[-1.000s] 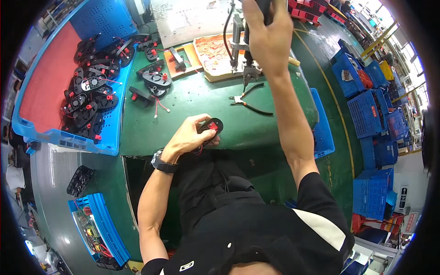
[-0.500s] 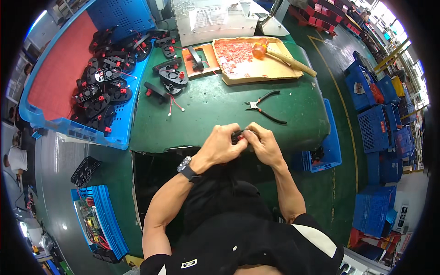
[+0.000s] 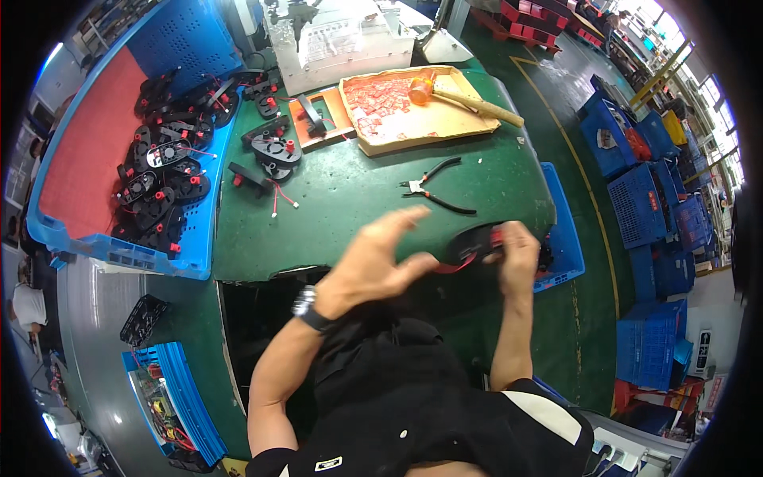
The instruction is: The person is assembling small electronic components at a workbench, connecting wires and using a power tool to secure parts.
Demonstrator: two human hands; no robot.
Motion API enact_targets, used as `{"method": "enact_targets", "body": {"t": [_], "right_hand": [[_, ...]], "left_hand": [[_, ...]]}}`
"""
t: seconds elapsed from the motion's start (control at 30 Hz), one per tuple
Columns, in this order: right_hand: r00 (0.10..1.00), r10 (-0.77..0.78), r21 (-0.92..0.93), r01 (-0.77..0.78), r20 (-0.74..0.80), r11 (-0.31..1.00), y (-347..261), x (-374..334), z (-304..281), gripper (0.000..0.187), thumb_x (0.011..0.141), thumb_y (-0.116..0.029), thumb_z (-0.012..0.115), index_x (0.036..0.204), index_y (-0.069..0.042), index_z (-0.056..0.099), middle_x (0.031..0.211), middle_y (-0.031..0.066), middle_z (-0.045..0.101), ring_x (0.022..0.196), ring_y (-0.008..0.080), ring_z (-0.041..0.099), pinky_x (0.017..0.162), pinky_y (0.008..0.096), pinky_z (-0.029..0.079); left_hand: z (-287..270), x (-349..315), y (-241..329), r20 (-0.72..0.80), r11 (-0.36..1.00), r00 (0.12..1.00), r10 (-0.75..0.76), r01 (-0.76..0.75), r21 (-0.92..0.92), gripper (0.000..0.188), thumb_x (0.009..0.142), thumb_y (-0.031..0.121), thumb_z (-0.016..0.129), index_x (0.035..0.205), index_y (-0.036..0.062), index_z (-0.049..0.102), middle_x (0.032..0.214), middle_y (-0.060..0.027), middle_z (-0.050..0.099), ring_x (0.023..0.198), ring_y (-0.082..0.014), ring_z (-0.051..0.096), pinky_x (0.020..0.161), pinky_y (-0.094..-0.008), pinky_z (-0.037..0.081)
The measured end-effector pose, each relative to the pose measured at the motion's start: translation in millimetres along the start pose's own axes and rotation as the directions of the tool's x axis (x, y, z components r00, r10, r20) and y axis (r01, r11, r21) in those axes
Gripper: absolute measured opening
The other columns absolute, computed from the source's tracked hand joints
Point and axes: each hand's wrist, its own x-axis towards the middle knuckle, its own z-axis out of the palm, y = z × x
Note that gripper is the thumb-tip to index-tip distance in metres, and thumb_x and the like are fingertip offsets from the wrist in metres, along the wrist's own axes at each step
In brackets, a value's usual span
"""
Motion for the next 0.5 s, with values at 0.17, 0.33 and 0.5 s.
{"method": "enact_targets", "body": {"t": [0.17, 0.33, 0.5], "right_hand": [[0.816, 0.149, 0.295, 0.028, -0.558, 0.955, 15.6, 39.9, -139.4, 0.035, 0.103, -0.037, 0.06, 0.099, -0.003, 0.063, 0.078, 0.0017, 0.063, 0.06, 0.0108, 0.06, 0.055, 0.0274, 0.053], [0.891, -0.036, -0.117, -0.019, -0.452, 0.993, 32.5, 88.5, -132.4, 0.035, 0.104, -0.028, 0.059, 0.112, 0.005, 0.066, 0.084, 0.005, 0.069, 0.069, 0.0129, 0.063, 0.066, 0.0294, 0.053], [0.914, -0.351, -0.49, 0.406, 0.205, 0.772, -37.5, 121.0, 47.1, 0.028, 0.099, -0.02, 0.062, 0.117, -0.001, 0.072, 0.092, 0.0121, 0.075, 0.08, 0.0161, 0.067, 0.074, 0.0315, 0.052]], "left_hand": [[-116.5, 2.7, -68.1, -0.712, 0.799, 0.679, -0.178, 0.522, 0.298, 0.051, 0.088, 0.037, 0.076, 0.112, -0.0043, 0.061, 0.1, -0.0202, 0.066, 0.09, -0.0339, 0.065, 0.081, -0.0432, 0.054], [-178.0, -4.2, -135.4, -0.756, 0.428, 0.497, -0.426, 0.847, 0.316, 0.078, 0.08, 0.057, 0.077, 0.115, -0.01, 0.058, 0.112, -0.0348, 0.065, 0.107, -0.044, 0.065, 0.093, -0.0471, 0.051], [-185.8, -19.5, -152.8, -0.678, 0.548, 0.589, -0.44, 0.774, 0.317, 0.053, 0.081, 0.031, 0.073, 0.118, -0.0065, 0.063, 0.102, -0.0241, 0.073, 0.098, -0.0373, 0.07, 0.086, -0.0428, 0.053]]}}
